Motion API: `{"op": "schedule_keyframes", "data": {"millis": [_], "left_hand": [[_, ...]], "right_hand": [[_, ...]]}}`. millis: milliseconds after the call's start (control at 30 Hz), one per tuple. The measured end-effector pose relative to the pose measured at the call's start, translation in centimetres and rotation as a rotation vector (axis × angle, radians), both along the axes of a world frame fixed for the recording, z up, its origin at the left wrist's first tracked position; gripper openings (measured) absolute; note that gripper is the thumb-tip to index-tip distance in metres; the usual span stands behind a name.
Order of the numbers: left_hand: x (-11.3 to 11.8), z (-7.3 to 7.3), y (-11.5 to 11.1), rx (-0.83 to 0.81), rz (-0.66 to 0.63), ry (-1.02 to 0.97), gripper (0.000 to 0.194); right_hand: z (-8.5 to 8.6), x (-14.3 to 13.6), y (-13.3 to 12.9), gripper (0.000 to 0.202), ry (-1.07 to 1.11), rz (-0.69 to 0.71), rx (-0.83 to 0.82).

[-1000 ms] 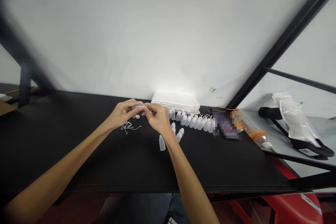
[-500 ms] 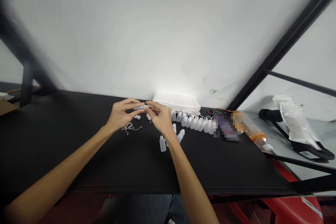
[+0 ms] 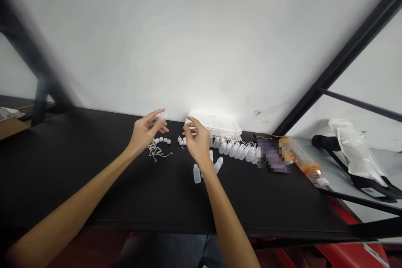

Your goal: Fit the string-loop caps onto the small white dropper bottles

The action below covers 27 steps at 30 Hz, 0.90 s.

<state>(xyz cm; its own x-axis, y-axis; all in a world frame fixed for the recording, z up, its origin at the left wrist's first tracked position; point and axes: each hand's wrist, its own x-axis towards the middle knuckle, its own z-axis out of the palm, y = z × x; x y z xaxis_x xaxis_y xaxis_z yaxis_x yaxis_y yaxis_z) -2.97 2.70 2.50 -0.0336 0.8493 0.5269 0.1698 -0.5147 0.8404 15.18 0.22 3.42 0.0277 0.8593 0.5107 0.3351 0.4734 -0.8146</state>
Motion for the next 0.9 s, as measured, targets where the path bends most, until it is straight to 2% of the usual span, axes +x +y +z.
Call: {"op": "schedule_keyframes", "data": {"millis": [100, 167, 233, 333, 500, 700, 900], "left_hand": [[-0.4, 0.1, 0.4, -0.043, -0.047, -0.101, 0.041], [-0.4, 0.1, 0.5, -0.076, -0.089, -0.164, 0.036], [-0.4, 0.2, 0.5, -0.112, -0.133, -0.203, 0.031], [-0.2, 0.3, 0.2, -0.171, -0.177, -0.205, 0.021], [0.1, 0.5, -0.2, -0.232, -0.221, -0.177, 0.009], [0.4, 0.7, -0.6, -0.303, -0.293, -0.121, 0.011], [0.7, 0.6, -1.0, -0.375, -0.391, -0.073, 0.012]], "right_hand": [[-0.2, -0.1, -0.1, 0.024, -0.371, -0.165, 0.007], [-0.4, -0.4, -0.2, 0.025, -0.658, -0.232, -0.018], [-0.6, -0.8, -0.3, 0.026, -0.888, -0.252, -0.057], [-0.9, -1.7, -0.1, 0.022, -1.095, -0.266, -0.123], [-1.4, -2.7, 0.4, 0.023, -1.177, -0.279, -0.135], [-1.7, -2.7, 0.8, 0.026, -1.149, -0.26, -0.179], [-1.4, -2.8, 0.4, 0.022, -1.048, -0.138, -0.224]]}}
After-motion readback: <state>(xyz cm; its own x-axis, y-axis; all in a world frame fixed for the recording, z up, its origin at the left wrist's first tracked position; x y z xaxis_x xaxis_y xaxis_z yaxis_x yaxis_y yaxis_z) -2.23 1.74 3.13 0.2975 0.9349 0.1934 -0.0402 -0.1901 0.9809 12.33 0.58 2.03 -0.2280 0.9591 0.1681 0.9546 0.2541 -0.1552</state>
